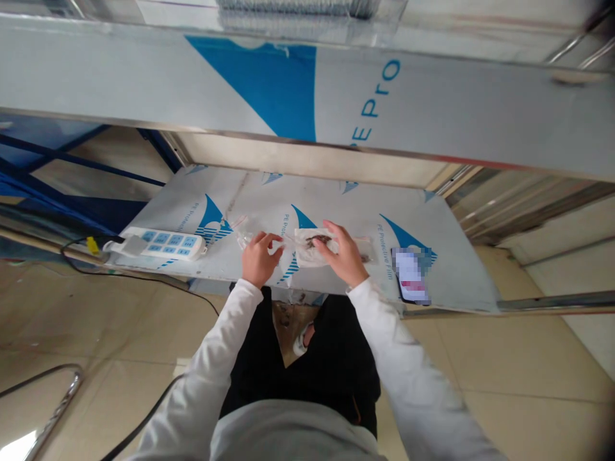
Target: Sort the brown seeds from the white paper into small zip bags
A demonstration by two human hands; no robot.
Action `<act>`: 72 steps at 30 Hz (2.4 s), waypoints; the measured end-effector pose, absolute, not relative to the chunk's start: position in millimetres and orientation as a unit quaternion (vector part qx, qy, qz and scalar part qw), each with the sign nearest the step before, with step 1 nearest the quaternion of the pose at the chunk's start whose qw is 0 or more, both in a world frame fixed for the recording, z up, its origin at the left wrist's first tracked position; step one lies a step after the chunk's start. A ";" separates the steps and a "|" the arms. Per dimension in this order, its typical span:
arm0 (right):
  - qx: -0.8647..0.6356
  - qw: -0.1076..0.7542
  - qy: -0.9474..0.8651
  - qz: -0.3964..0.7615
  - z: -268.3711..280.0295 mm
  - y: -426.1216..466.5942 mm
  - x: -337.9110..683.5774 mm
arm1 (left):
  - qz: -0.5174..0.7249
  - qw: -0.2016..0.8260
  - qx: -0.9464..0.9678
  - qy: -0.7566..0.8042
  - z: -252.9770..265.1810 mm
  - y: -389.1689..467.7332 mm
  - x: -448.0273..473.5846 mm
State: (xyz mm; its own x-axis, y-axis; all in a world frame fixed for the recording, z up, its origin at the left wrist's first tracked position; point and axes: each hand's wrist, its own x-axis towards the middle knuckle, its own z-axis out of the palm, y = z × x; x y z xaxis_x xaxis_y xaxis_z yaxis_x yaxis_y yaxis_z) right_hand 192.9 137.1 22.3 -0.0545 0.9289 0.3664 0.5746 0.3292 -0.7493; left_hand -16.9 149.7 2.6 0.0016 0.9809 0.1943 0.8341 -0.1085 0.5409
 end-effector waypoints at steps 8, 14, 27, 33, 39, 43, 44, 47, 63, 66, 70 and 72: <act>-0.454 0.319 -0.612 0.564 38.7 115.6 176.5 | 0.438 0.515 0.565 0.473 21.6 82.2 -20.6; -0.489 0.426 -0.462 0.605 33.3 72.5 179.7 | 0.508 0.689 0.248 0.454 3.6 52.4 -7.8; -0.487 0.345 -0.526 0.606 20.7 46.0 191.1 | 0.462 0.655 0.305 0.514 -6.8 47.6 -4.2; -0.515 0.319 -0.630 0.486 27.1 47.3 193.1 | 0.390 0.399 0.611 0.561 9.1 42.5 -21.3; -0.483 0.235 -0.764 0.357 53.2 48.1 164.0 | 0.279 0.288 0.799 0.448 28.7 45.3 5.4; -0.486 0.283 -0.748 0.353 38.7 81.3 175.6 | 0.321 0.297 0.733 0.520 18.3 53.2 6.4; -0.509 0.298 -0.734 0.338 28.2 96.5 185.0 | 0.332 0.292 0.717 0.539 15.8 53.8 3.3; -0.625 0.277 -0.697 0.216 -11.8 148.8 216.1 | 0.343 0.291 0.697 0.559 11.1 52.2 -5.9; -0.656 0.225 -0.703 0.158 -60.6 214.8 222.4 | 0.335 0.347 0.685 0.546 -1.0 47.5 -12.5; -0.655 0.272 -0.687 0.159 -34.6 193.2 212.5 | 0.354 0.332 0.683 0.546 0.4 54.2 -10.2; -0.592 0.377 -0.671 0.239 21.5 124.1 184.5 | 0.399 0.306 0.681 0.532 5.6 65.2 -1.1; -0.546 0.402 -0.664 0.316 46.1 88.1 170.0 | 0.417 0.307 0.679 0.520 9.6 69.1 6.0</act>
State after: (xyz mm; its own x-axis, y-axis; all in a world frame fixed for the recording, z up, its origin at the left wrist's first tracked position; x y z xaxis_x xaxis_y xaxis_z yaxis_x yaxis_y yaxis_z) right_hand 170.0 88.1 46.1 -0.0814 0.9785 0.1897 0.4708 0.2055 -0.8580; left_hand 6.0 69.1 9.6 0.1119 0.9623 0.2480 0.4498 -0.2716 0.8508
